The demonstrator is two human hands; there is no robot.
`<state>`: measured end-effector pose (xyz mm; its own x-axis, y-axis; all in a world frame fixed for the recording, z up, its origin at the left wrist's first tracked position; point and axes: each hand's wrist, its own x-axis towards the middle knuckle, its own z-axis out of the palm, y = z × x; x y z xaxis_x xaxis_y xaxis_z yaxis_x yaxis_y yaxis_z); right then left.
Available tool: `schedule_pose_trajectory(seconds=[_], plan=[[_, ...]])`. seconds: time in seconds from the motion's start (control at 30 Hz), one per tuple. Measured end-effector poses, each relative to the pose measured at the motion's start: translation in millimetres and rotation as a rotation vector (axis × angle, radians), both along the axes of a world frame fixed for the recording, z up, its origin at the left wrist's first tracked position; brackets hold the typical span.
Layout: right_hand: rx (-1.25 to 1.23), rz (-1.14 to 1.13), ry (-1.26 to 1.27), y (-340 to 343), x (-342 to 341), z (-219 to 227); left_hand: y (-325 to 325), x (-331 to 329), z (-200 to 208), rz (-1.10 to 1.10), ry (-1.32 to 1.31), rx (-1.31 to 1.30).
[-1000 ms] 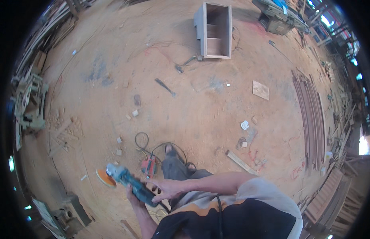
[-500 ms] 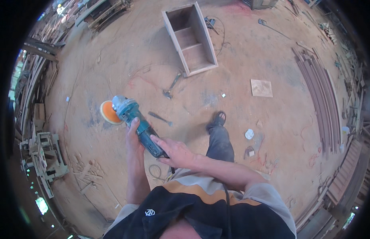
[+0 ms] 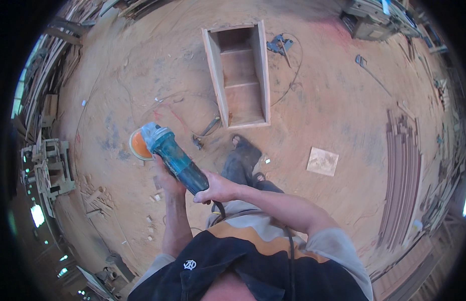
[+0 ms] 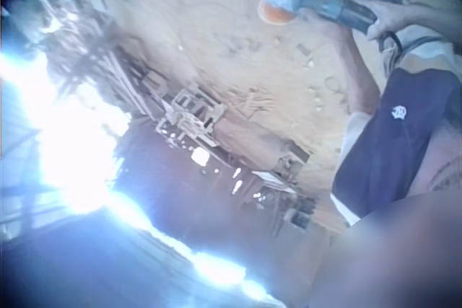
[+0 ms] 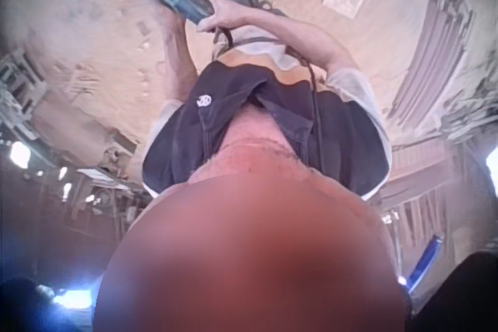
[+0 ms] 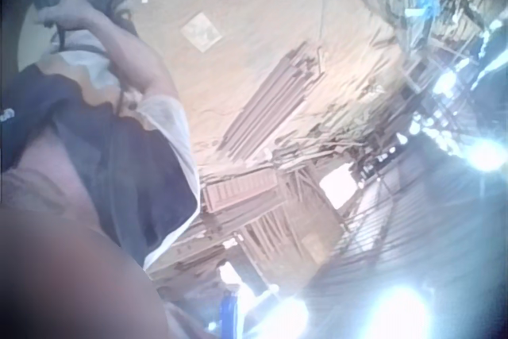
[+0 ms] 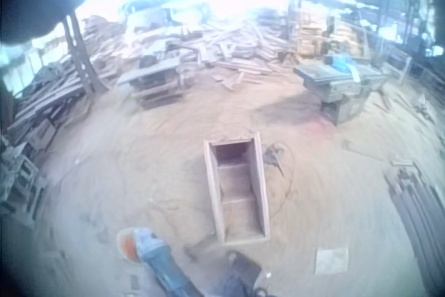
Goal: The person cuts thin wooden strips with a circular saw, marks them with a pen, and fits them into a rectangular wooden frame. They repeatedly test fit, trim, and adjust the strips to form a continuous border around the frame.
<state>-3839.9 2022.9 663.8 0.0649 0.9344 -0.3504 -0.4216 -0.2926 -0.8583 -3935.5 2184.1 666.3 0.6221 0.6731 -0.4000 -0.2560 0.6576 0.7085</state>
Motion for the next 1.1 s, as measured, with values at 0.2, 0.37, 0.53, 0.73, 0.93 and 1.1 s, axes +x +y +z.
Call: schedule_pose_trajectory(seconds=[0.2,0.37,0.53,0.73,0.93,1.1], plan=[[-0.079,0.112,-0.292,46.3,137.1,-17.5,37.8,119.9,-34.4,-0.021,-0.091,-0.002],[-0.189,0.038,-0.492,71.6,195.3,-33.6,72.7,201.0,-37.6,-0.098,-0.075,-0.06],[-0.062,0.018,-0.831,106.0,249.5,-53.3,71.1,279.6,-23.3,0.293,0.741,0.588],[0.473,-0.243,-1.047,124.4,402.4,-92.0,115.3,344.0,17.3,0.115,1.229,0.931],[0.209,-0.722,-1.259,159.9,660.0,-202.8,160.8,474.1,69.6,-0.295,1.536,1.045],[0.425,-0.569,-1.207,202.0,714.0,-261.3,209.4,589.1,69.1,-0.504,1.63,1.003]])
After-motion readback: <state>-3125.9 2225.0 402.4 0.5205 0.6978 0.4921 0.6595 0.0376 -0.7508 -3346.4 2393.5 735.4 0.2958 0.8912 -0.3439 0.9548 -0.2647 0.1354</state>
